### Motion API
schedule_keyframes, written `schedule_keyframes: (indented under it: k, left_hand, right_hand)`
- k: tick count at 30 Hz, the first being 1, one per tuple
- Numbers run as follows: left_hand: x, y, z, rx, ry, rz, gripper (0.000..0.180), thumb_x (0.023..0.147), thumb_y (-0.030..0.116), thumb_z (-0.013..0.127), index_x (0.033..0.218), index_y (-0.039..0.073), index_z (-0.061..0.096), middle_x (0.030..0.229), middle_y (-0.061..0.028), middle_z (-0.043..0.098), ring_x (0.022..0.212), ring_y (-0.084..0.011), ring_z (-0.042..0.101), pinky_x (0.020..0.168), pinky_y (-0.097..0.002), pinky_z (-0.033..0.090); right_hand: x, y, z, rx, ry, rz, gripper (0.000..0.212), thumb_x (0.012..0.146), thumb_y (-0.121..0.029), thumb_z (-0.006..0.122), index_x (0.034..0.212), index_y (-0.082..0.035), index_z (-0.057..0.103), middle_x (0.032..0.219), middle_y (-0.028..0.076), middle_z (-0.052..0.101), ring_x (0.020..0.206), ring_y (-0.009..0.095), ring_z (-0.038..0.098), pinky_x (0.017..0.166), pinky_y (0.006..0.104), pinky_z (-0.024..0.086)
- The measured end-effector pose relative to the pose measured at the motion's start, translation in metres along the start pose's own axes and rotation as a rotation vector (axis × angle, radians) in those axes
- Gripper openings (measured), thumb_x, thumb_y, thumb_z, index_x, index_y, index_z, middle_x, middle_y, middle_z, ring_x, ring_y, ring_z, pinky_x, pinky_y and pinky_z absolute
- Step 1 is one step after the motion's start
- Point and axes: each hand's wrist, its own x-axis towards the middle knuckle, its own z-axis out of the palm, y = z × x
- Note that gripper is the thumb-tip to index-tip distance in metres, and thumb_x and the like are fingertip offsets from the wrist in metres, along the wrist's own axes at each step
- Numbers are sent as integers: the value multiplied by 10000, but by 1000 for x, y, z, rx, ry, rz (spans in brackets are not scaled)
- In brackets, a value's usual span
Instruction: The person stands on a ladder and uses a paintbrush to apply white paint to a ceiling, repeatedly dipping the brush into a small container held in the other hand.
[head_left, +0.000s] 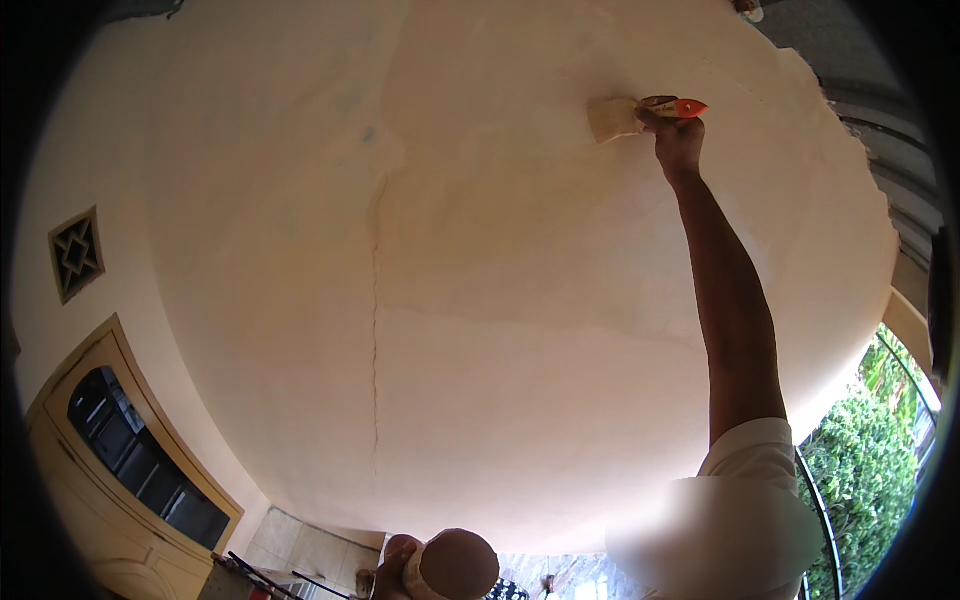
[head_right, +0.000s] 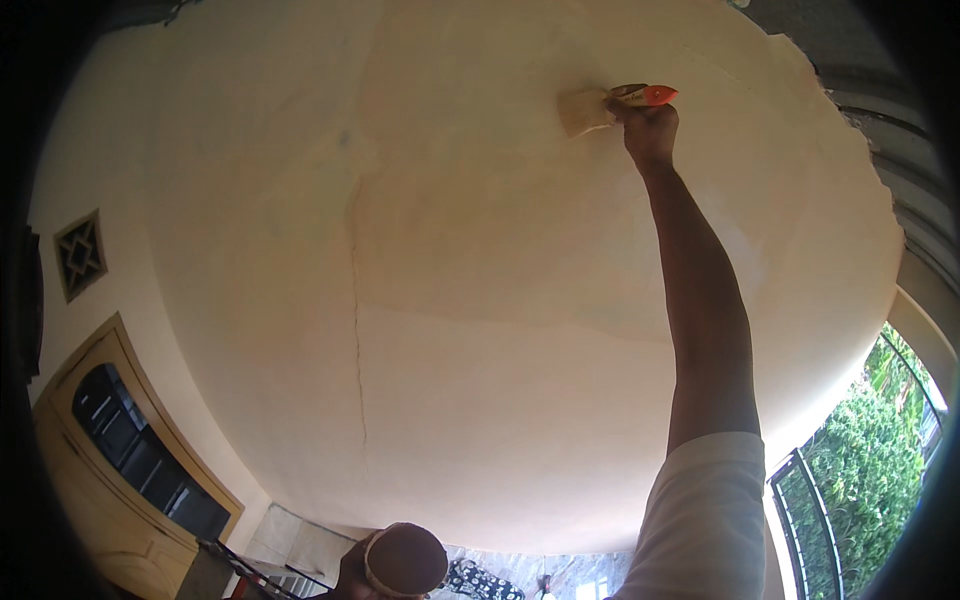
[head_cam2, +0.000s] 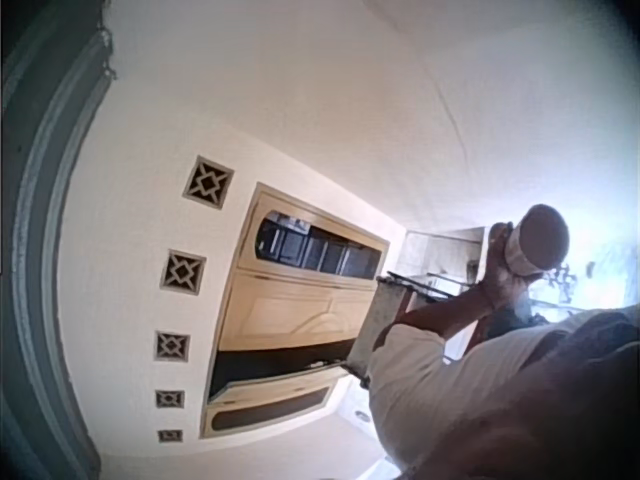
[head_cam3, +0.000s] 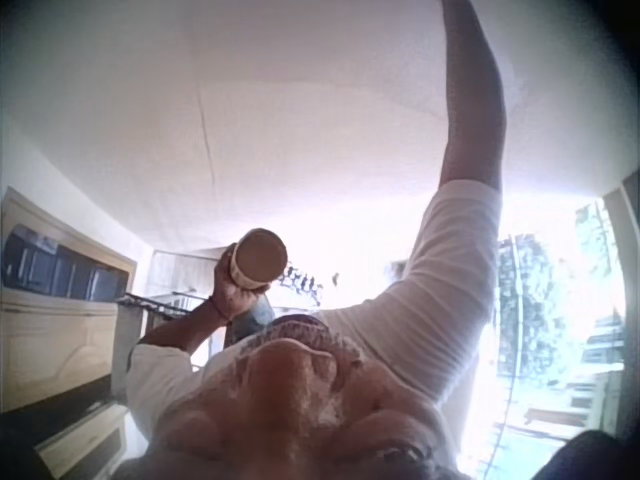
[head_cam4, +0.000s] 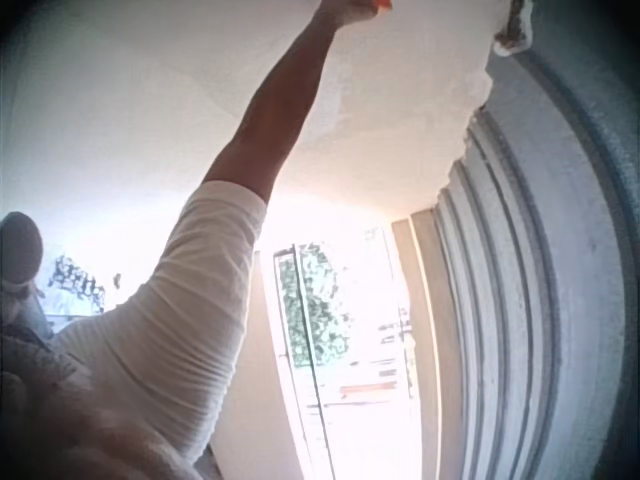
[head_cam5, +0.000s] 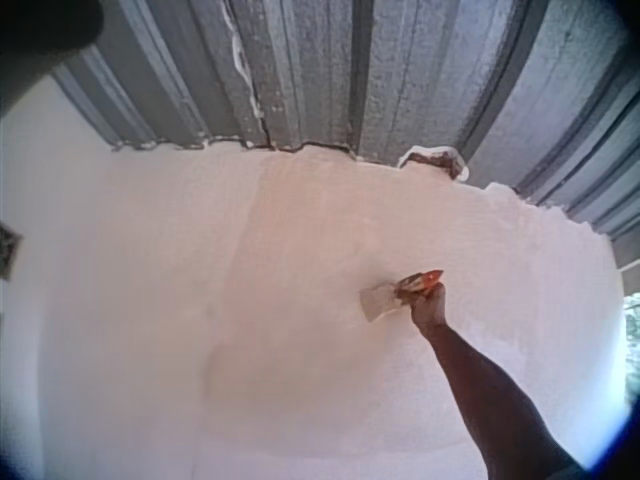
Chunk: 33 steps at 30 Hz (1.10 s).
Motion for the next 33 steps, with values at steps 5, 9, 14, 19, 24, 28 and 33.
schedule_keyframes:
  k: [5, 9, 14, 19, 24, 28, 33]
  left_hand:
    - [5, -14, -1, -97, 20, -49, 540, 982, 601, 558, 1336, 205, 651, 1279, -57, 709, 1154, -272, 693, 780, -490, 629]
    - [-7, 72, 26, -447, -59, -249, 542, 972, 593, 585, 1337, 198, 651, 1275, -60, 712, 1169, -286, 688, 803, -515, 630]
    - [-3, 76, 31, -528, -88, -295, 548, 970, 591, 593, 1340, 191, 647, 1294, -72, 700, 1192, -303, 678, 838, -546, 631]
    - [6, 16, 6, -112, -79, -69, 552, 968, 595, 595, 1344, 194, 644, 1314, -86, 689, 1199, -307, 672, 824, -545, 632]
    - [4, 6, 4, -99, -69, -60, 552, 957, 595, 610, 1339, 198, 647, 1318, -76, 690, 1184, -304, 674, 803, -536, 628]
    - [3, 34, 14, -156, -106, -90, 557, 949, 599, 619, 1341, 203, 647, 1321, -69, 690, 1189, -303, 671, 816, -543, 621]
    - [-3, 67, 26, -442, -97, -270, 565, 946, 611, 619, 1348, 215, 644, 1320, -72, 691, 1212, -307, 663, 853, -549, 617]
  right_hand:
    - [16, -5, -9, -341, 7, -194, 115, 893, -135, 768, 984, -69, 738, 854, 44, 755, 774, 164, 718, 742, 298, 562]
    - [32, -17, -7, -759, 97, -549, 125, 860, -121, 733, 964, -187, 709, 888, 36, 718, 810, 270, 716, 700, 389, 587]
    - [16, -17, 30, -962, 26, -805, 213, 782, -55, 684, 929, -209, 671, 944, 25, 678, 847, 283, 689, 658, 441, 588]
    - [-66, -33, 111, -437, -408, -667, 236, 776, 20, 689, 927, -161, 699, 904, 27, 696, 843, 258, 700, 726, 385, 588]
    - [3, -32, 68, -114, -219, -204, 106, 876, -116, 770, 981, -125, 768, 922, 84, 772, 826, 226, 736, 781, 340, 577]
    - [71, -34, 21, -540, 132, -360, 131, 917, -254, 726, 1011, -171, 762, 940, 69, 764, 815, 274, 745, 738, 387, 588]
    - [38, -34, 92, -907, 91, -764, 145, 829, -131, 679, 936, -227, 693, 902, 62, 687, 827, 313, 704, 688, 448, 588]
